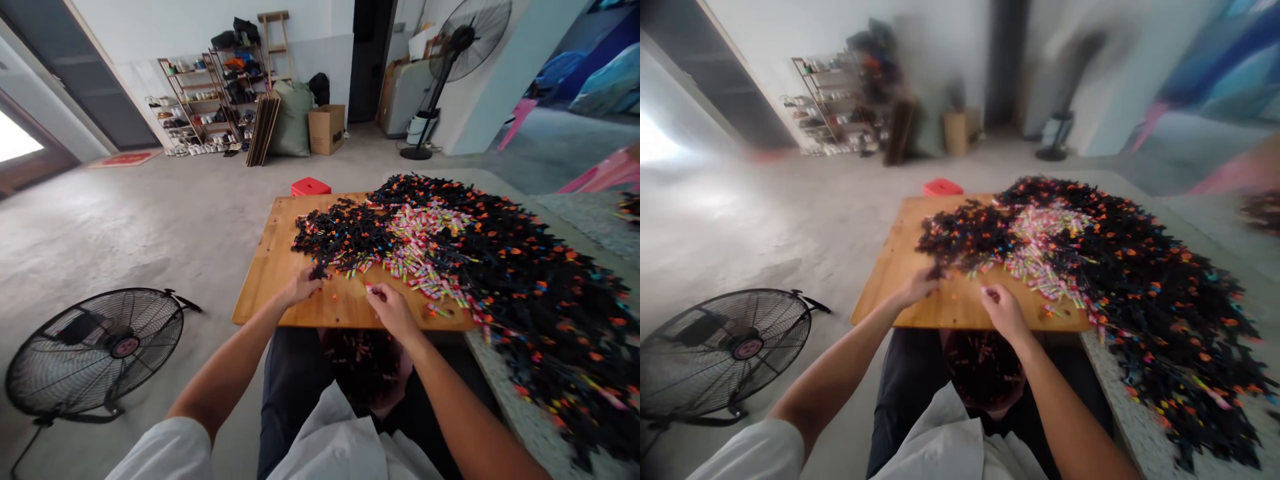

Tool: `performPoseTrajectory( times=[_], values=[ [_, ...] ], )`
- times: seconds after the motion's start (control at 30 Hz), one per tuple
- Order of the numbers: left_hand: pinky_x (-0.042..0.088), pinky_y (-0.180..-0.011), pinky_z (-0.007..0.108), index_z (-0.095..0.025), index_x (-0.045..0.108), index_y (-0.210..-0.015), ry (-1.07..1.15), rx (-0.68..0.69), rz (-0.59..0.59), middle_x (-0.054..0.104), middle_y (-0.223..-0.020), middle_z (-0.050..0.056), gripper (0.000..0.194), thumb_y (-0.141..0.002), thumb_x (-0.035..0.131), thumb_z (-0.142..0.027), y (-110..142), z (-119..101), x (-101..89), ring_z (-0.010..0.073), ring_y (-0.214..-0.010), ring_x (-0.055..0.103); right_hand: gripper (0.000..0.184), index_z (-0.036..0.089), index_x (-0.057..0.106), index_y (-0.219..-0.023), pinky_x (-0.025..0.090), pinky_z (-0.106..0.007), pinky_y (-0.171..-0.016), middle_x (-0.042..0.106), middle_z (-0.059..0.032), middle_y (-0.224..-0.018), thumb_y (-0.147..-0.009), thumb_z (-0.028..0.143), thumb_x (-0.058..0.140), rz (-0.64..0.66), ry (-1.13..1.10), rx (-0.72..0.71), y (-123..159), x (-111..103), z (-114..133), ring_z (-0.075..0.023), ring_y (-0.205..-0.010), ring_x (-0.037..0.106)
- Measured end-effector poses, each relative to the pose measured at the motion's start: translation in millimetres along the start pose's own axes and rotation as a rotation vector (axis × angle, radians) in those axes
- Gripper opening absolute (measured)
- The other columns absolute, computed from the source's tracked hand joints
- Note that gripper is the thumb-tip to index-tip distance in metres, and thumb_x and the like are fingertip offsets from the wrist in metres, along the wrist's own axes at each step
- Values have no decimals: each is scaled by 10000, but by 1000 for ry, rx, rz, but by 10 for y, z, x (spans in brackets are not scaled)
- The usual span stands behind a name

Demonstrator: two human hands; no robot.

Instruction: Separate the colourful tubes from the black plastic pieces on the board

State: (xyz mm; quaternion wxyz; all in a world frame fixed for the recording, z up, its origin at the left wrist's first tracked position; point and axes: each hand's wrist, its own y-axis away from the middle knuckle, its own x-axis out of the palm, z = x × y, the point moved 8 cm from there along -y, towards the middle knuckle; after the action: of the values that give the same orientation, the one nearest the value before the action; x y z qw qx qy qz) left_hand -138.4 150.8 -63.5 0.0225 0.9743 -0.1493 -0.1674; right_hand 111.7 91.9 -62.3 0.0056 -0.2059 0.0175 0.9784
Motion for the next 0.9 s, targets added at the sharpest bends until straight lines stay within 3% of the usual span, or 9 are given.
performPoseTrajectory(
  times=[0.1, 0.2, 0.33, 0.43, 0.5, 0.6, 0.73, 0.9],
  values=[
    [451, -560, 210, -148, 669, -1140, 102, -39, 178, 666, -910, 25, 386, -766, 633, -234, 182, -92, 377, 113, -670, 563, 422, 192, 666, -1040, 509, -279, -566, 722, -44, -846, -899, 589, 649, 37, -283, 4, 68, 187, 193, -190, -674, 648],
    [518, -656, 243, -149, 660, -1082, 102, 60, 254, 662, -886, 18, 302, -793, 608, -222, 317, -296, 641, 139, -754, 599, 451, 192, 665, -1064, 538, -279, -576, 740, -68, -899, -881, 603, 683, 17, -376, -16, 106, 272, 328, -210, -752, 687],
    [553, -896, 331, -165, 621, -1189, 114, 178, 247, 707, -967, 33, 349, -845, 566, -198, 456, -508, 758, 184, -926, 659, 428, 192, 680, -1060, 585, -313, -669, 750, -68, -880, -894, 586, 685, 6, -336, -56, 182, 248, 405, -223, -785, 714],
    [564, -780, 306, -182, 546, -1345, 205, 69, 307, 674, -875, 8, 454, -901, 563, -275, 533, -480, 837, 165, -796, 658, 376, 204, 699, -1087, 597, -326, -754, 767, -72, -961, -903, 531, 697, 39, -283, -137, 262, 200, 513, -231, -884, 731],
    [527, -662, 260, -191, 529, -1409, 232, 18, 272, 634, -828, -5, 481, -988, 517, -422, 552, -469, 828, 134, -688, 607, 338, 213, 707, -1078, 591, -318, -771, 771, -68, -993, -917, 510, 696, 107, -288, -177, 314, 209, 592, -225, -917, 729],
    [529, -720, 263, -184, 581, -1407, 106, 156, 114, 678, -947, 43, 559, -1057, 401, -581, 557, -627, 699, 142, -780, 629, 343, 213, 699, -1078, 583, -304, -716, 769, -69, -999, -930, 523, 695, 148, -404, -161, 365, 187, 624, -219, -898, 728],
    [527, -966, 337, -188, 652, -1340, -289, 490, 23, 700, -1198, 110, 508, -1089, 382, -538, 640, -967, 603, 219, -1101, 663, 381, 195, 695, -1066, 561, -293, -644, 753, -63, -908, -913, 543, 722, 38, -475, -99, 391, 22, 523, -175, -721, 680],
    [535, -817, 310, -190, 701, -1290, -718, 688, -37, 664, -989, 98, 504, -1081, 407, -541, 696, -1106, 596, 206, -910, 661, 446, 182, 760, -1149, 529, -281, -607, 678, -14, -756, -915, 559, 712, 28, -395, -112, 425, -84, 475, -146, -623, 608]
  ],
)
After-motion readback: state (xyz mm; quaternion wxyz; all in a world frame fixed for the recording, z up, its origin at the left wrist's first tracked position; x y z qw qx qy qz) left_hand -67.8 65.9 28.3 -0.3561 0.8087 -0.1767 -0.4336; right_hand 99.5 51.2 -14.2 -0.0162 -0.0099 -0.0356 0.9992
